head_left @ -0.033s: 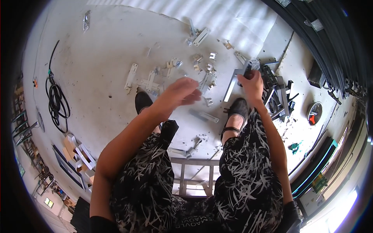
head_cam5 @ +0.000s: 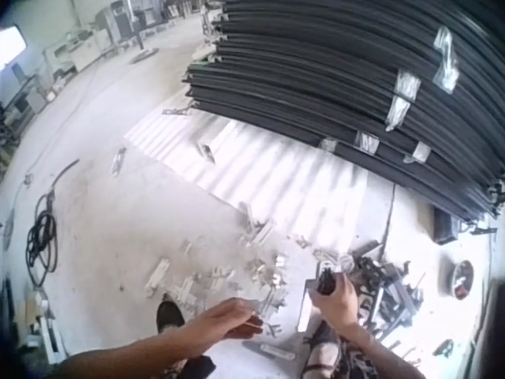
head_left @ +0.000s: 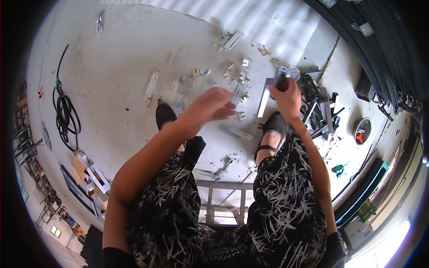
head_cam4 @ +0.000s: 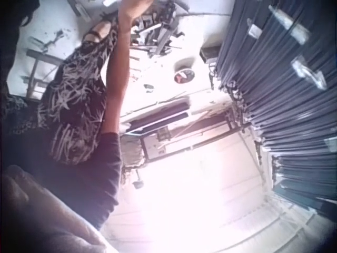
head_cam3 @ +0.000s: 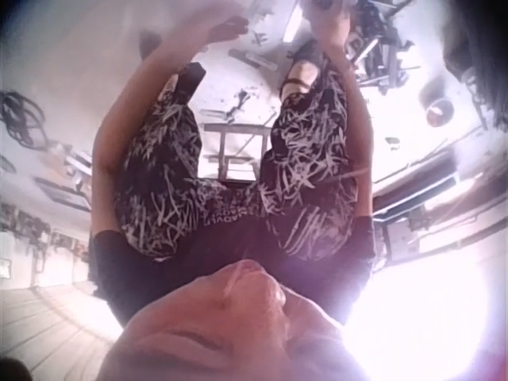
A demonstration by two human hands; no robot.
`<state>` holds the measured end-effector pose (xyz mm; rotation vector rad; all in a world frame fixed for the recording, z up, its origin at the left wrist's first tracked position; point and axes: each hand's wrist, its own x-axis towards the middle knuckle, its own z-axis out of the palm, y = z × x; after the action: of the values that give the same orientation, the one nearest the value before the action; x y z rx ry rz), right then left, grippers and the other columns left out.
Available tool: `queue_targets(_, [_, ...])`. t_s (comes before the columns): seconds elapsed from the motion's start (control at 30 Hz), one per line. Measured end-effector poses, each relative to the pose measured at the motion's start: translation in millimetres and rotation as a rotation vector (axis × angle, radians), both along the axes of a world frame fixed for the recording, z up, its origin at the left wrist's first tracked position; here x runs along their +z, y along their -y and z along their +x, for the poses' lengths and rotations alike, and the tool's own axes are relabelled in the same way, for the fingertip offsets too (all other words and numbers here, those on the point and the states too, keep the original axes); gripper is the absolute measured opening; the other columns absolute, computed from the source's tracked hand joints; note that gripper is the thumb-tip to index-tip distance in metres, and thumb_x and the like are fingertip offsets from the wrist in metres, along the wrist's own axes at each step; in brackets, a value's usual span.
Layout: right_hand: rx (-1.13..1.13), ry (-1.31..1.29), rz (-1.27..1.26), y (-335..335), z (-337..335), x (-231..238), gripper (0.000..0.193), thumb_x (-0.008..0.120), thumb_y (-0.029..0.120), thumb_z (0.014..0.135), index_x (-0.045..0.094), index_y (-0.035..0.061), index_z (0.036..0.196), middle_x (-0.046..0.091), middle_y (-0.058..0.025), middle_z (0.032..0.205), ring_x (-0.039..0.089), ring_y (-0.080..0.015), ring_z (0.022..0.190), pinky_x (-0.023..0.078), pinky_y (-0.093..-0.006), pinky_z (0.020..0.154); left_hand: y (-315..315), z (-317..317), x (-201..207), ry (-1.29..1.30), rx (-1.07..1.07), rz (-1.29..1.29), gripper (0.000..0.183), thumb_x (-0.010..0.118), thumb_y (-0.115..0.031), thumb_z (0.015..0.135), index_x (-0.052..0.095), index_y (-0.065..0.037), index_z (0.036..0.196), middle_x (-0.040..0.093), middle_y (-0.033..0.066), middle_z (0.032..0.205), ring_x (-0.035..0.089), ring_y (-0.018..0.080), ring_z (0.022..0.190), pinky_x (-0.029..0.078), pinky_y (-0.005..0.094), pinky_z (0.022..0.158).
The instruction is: The person joins small silver metal components together by hand while sitting on a stool, turning the parts over to align them.
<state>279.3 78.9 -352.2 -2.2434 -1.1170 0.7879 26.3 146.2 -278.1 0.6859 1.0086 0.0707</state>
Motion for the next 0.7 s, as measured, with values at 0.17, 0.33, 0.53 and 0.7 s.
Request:
queue_targets(0.17, [0.399, 0.025, 0.395, -19, -95, 67, 0.043, 0.075, 0.017, 0.066, 0.061, 0.0046, 0.104, 0.059, -0.0151, 0.094, 0.060, -0.0341, 0.082, 0.050, -0.0418, 0.072, 11, 22, 2, 0.186, 0.239, 0.093, 0.049, 0.050, -0.035, 0.098, 0.034, -0.009, 0.136, 0.046, 0.0072, 0.128, 0.054, 0.0177, 0.111, 0.043, 0.0355, 0.097])
queue_targets(0.33, [0.402, -0.512, 0.390, -19, -98, 86, 0.042, 0.074, 0.011, 0.070, 0.060, 0.0032, 0.109, 0.060, -0.0146, 0.100, 0.062, -0.0316, 0.086, 0.051, -0.0376, 0.076, -2, 7, 9, 0.302, 0.457, 0.040, 0.031, 0.053, -0.027, 0.097, 0.048, -0.012, 0.123, 0.058, 0.0043, 0.105, 0.058, 0.0174, 0.098, 0.046, 0.0393, 0.091])
queue_targets(0.53, [0.206, -0.752, 0.072, 6, -90, 51, 0.046, 0.048, 0.038, 0.098, 0.052, -0.0017, 0.121, 0.062, -0.0160, 0.104, 0.063, -0.0246, 0.093, 0.052, -0.0324, 0.078, -12, -1, 21, 0.555, 0.560, -0.328, 0.029, 0.049, -0.035, 0.097, 0.051, -0.013, 0.116, 0.057, 0.0058, 0.090, 0.055, 0.0183, 0.085, 0.047, 0.0398, 0.084])
queue_targets(0.7, [0.076, -1.245, -0.282, 10, -99, 69, 0.050, 0.035, 0.050, 0.100, 0.053, 0.0032, 0.104, 0.049, -0.0025, 0.064, 0.043, -0.0101, 0.050, 0.037, -0.0245, 0.045, -10, -4, 19, 0.566, 0.366, -0.235, 0.023, 0.053, -0.021, 0.097, 0.048, -0.016, 0.119, 0.052, 0.0010, 0.086, 0.049, 0.0129, 0.078, 0.041, 0.0296, 0.069])
